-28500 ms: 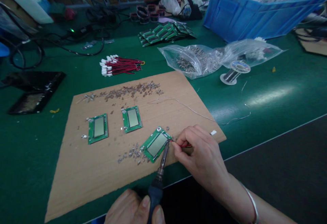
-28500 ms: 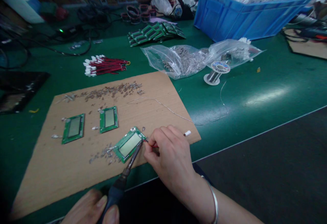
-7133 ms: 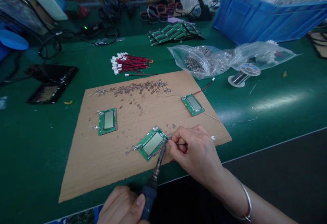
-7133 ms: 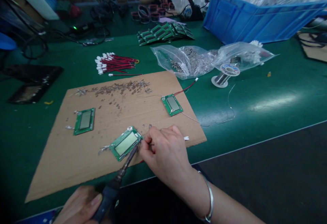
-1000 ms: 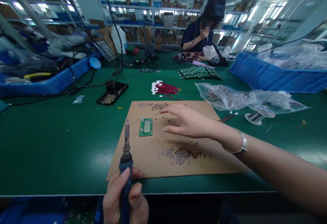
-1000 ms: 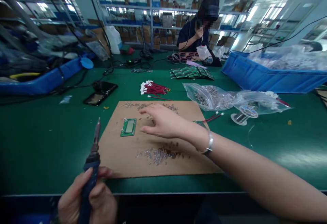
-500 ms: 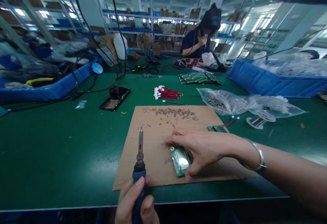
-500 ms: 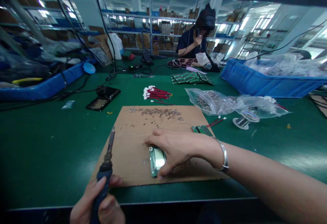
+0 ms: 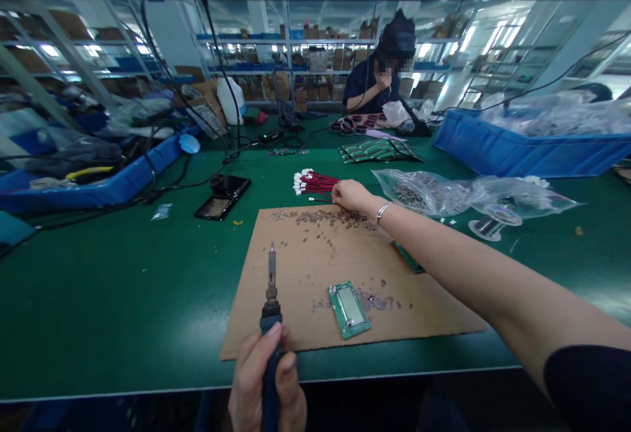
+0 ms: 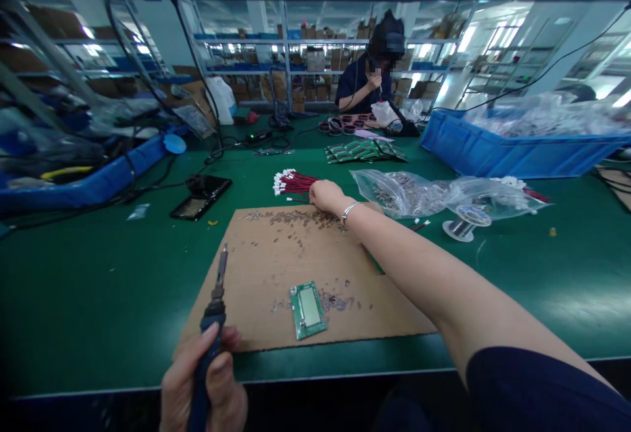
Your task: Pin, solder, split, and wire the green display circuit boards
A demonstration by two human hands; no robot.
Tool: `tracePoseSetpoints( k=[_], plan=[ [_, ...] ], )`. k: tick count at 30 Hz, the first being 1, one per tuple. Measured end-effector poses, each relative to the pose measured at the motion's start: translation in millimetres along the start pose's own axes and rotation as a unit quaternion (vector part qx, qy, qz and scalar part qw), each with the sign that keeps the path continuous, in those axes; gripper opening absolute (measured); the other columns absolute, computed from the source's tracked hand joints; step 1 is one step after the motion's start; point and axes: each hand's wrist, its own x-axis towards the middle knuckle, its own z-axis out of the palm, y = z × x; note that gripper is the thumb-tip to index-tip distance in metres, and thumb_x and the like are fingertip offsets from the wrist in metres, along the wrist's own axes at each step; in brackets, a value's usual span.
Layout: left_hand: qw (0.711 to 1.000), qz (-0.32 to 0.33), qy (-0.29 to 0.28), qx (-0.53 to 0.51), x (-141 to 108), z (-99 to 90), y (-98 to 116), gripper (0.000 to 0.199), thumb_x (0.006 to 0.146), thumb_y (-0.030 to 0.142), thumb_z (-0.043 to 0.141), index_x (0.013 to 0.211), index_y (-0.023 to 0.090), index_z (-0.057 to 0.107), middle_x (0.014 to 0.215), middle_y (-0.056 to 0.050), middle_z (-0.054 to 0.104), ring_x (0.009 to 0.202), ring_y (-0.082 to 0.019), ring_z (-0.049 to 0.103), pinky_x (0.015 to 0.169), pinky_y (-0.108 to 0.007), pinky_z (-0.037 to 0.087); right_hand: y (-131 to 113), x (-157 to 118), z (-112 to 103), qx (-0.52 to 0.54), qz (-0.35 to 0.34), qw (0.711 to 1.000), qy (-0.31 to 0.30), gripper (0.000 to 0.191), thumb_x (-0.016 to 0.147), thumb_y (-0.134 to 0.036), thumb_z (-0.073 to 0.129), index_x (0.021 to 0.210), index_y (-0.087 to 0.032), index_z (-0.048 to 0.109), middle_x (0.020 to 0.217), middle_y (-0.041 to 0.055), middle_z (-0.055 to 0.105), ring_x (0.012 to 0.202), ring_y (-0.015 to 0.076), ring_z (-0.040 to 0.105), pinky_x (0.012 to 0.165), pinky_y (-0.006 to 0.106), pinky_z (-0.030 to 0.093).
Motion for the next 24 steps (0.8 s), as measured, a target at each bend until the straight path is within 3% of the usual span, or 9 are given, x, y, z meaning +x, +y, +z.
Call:
tracePoseSetpoints(
  k=[9, 15, 18, 21, 22, 24],
  plan=[
    [0.998, 0.001, -0.064, 0.011, -1.2, -1.6, -0.4, 0.031, 0.079, 0.01, 0.06, 0.11, 0.015, 0.059, 0.092, -0.004, 0.065, 0.078, -0.014, 0.063, 0.069, -0.028, 0.053, 1.1, -2.9, 2.0, 0.011, -0.003, 1.0, 0.023, 0.03, 0.089, -0.033, 0.056, 0.112, -0.013, 0.056, 0.112, 0.0092, 0.058, 0.096, 0.0199, 0.059, 0.082, 0.039, 0.05],
    [0.993, -0.017, -0.113, 0.029, 1.9, -3.9, -3.1, 0.032, 0.085, 0.015, 0.056, 0.116, 0.019, 0.055, 0.094, -0.003, 0.062, 0.078, -0.013, 0.063, 0.072, -0.028, 0.053, -10.9, -26.2, -20.7, 0.087, 0.013, 0.984, 0.152, 0.029, 0.091, -0.032, 0.052, 0.113, -0.013, 0.054, 0.107, 0.0085, 0.059, 0.091, 0.0189, 0.06, 0.08, 0.039, 0.049],
    [0.982, -0.041, -0.18, 0.043, 7.7, -5.2, 2.1, 0.025, 0.086, 0.02, 0.056, 0.111, 0.021, 0.057, 0.095, -0.002, 0.063, 0.078, -0.013, 0.063, 0.073, -0.028, 0.052, -9.7, -59.1, -44.1, 0.137, 0.0, 0.964, 0.226, 0.026, 0.093, -0.017, 0.039, 0.116, -0.013, 0.049, 0.093, 0.007, 0.063, 0.082, 0.0162, 0.058, 0.077, 0.034, 0.046],
    [0.969, -0.056, -0.235, 0.057, 13.3, 1.1, 14.7, 0.015, 0.087, 0.022, 0.055, 0.103, 0.021, 0.057, 0.091, -0.002, 0.061, 0.078, -0.014, 0.062, 0.073, -0.029, 0.051, -5.0, -112.1, -60.5, 0.198, -0.03, 0.945, 0.259, 0.022, 0.089, -0.016, 0.041, 0.108, -0.017, 0.052, 0.085, 0.0021, 0.063, 0.073, 0.0122, 0.058, 0.069, 0.026, 0.046],
    [0.965, -0.055, -0.248, 0.062, 14.5, 5.1, 20.0, 0.015, 0.086, 0.023, 0.057, 0.101, 0.021, 0.056, 0.09, -0.002, 0.06, 0.078, -0.014, 0.061, 0.073, -0.029, 0.051, -3.7, -132.9, -61.9, 0.295, -0.049, 0.915, 0.271, 0.015, 0.086, -0.018, 0.047, 0.098, -0.016, 0.056, 0.081, 0.0022, 0.063, 0.07, 0.012, 0.058, 0.066, 0.026, 0.047],
    [0.957, -0.043, -0.28, 0.071, 15.5, 14.4, 30.7, 0.021, 0.081, 0.026, 0.064, 0.099, 0.021, 0.054, 0.088, -0.002, 0.056, 0.078, -0.016, 0.059, 0.072, -0.03, 0.049, -1.4, -175.2, -57.5, 0.468, -0.041, 0.851, 0.235, 0.012, 0.081, -0.022, 0.058, 0.09, -0.015, 0.06, 0.079, 0.0028, 0.065, 0.069, 0.0125, 0.061, 0.066, 0.026, 0.049]
  ],
)
